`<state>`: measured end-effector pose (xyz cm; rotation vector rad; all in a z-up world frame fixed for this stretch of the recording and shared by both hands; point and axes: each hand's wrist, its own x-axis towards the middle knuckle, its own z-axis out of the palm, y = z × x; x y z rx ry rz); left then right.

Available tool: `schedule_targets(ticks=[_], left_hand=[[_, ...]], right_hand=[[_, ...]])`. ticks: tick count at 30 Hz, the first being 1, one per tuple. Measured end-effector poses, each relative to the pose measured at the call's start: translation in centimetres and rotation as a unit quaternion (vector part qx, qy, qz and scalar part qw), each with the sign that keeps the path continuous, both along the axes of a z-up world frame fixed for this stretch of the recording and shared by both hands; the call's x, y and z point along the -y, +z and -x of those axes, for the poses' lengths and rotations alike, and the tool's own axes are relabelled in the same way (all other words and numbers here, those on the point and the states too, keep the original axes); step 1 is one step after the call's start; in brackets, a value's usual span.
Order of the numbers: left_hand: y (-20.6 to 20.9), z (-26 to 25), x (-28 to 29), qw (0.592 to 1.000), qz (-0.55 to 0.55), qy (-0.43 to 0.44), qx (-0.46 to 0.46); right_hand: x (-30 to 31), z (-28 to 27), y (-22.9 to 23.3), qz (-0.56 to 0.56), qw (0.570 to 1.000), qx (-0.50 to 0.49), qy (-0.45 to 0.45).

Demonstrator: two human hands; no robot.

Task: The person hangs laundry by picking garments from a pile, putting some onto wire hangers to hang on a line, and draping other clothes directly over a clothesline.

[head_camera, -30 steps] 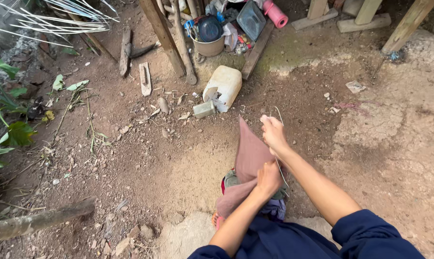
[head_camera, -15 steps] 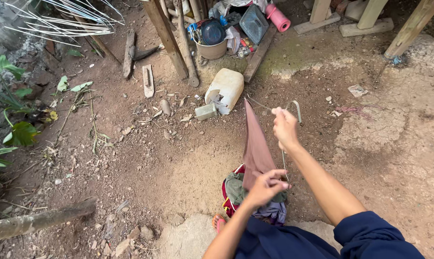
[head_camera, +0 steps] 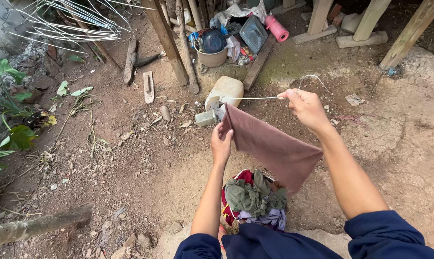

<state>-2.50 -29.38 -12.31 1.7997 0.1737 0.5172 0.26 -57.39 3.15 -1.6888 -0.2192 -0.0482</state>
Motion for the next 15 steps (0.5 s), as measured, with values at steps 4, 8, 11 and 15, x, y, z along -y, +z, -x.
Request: schedule_targets(ticks=[4, 8, 11, 15], left_hand=[[0.0, -1.4, 0.5, 0.998, 0.053, -0.043, -0.002], [-4.8, -3.2, 0.0, 0.992, 0.106, -0.057, -0.020], [-9.6, -4.1, -1.4, 0.975, 0.189, -0.114, -0.031], [-11.3, -2.4, -2.3, 0.923, 0.322, -0.201, -0.063]], right_hand=[[0.0, 0.1, 0.4, 0.006, 0.999, 0.008, 0.043], [-0.6, 0.6, -0.2, 0.078, 0.995, 0.009, 0.061], [-1.2, 0.5, -1.0, 0.111, 0.992, 0.043, 0.044], [-1.8, -0.1, -2.5, 0.117, 0.992, 0.045, 0.012]])
